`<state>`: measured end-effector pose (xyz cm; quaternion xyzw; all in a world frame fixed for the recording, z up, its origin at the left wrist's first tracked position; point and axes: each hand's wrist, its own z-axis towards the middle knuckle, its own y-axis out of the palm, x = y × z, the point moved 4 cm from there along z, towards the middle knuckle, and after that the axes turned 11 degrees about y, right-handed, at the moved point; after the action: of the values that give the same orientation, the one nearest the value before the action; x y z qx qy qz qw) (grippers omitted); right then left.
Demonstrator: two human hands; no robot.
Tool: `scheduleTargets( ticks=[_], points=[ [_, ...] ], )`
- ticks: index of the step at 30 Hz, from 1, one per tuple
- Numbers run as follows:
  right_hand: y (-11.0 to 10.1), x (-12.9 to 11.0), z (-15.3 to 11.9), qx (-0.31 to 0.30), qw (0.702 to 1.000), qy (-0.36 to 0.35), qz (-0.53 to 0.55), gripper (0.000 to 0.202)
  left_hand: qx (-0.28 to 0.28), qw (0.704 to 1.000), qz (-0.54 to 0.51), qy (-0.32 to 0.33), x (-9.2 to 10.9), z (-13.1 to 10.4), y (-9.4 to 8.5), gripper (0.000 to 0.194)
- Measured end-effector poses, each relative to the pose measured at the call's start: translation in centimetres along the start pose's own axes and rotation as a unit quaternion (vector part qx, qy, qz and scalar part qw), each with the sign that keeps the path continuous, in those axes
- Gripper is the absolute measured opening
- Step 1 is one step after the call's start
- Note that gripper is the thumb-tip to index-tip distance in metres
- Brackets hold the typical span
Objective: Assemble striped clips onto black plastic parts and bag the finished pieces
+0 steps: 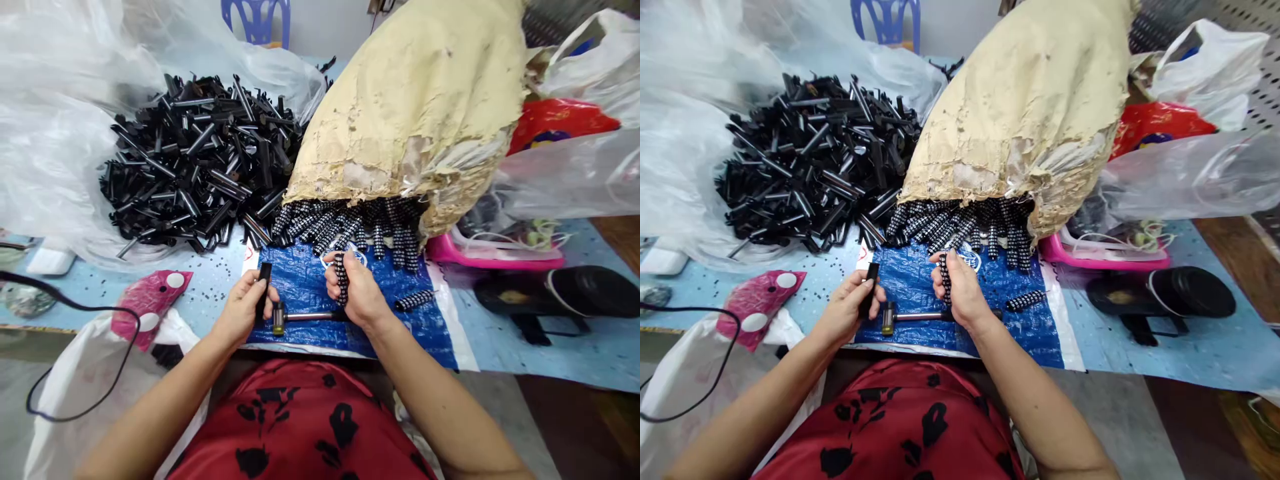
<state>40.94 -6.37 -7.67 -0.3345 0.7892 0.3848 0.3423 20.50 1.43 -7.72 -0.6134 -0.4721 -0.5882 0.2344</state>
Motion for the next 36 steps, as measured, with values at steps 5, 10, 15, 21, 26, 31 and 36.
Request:
scheduleTargets(
  ticks=[5, 10, 15, 21, 26, 31, 36],
  points=[
    [1.4, 1.0, -1.2, -0.011, 0.997, 0.023, 0.067, 0.063, -0.031, 0.999, 0.013, 0.019, 0.1, -0.5, 2.1, 0.034],
    [2.5, 1.4, -1.9, -0.021, 0.993, 0.038, 0.106, 0.06, -0.063, 0.988, 0.095, 0.104, 1.0, -0.7, 4.8, 0.033],
    [2.9, 1.6, -1.6, 0.052, 0.987, -0.021, 0.153, 0.049, -0.085, 0.955, 0.188, 0.215, 0.7, -0.6, 6.6, 0.026],
    [2.2, 1.6, -1.9, 0.022, 0.984, -0.155, -0.088, 0.061, -0.109, 0.955, 0.188, 0.202, 0.4, -0.2, 6.6, 0.028],
    [0.9, 0.4, -4.0, -0.024, 0.803, -0.423, -0.42, 0.117, -0.114, 0.973, 0.16, 0.121, 1.5, -0.6, 5.3, 0.027],
    [1.0, -0.2, -5.2, -0.002, 0.739, -0.495, -0.457, 0.109, -0.099, 0.982, 0.142, 0.072, 1.0, -0.8, 5.2, 0.047],
    [1.4, 0.3, -6.1, -0.006, 0.75, -0.488, -0.447, 0.111, -0.028, 0.991, 0.116, 0.06, 0.2, -0.9, 5.7, 0.063]
  ],
)
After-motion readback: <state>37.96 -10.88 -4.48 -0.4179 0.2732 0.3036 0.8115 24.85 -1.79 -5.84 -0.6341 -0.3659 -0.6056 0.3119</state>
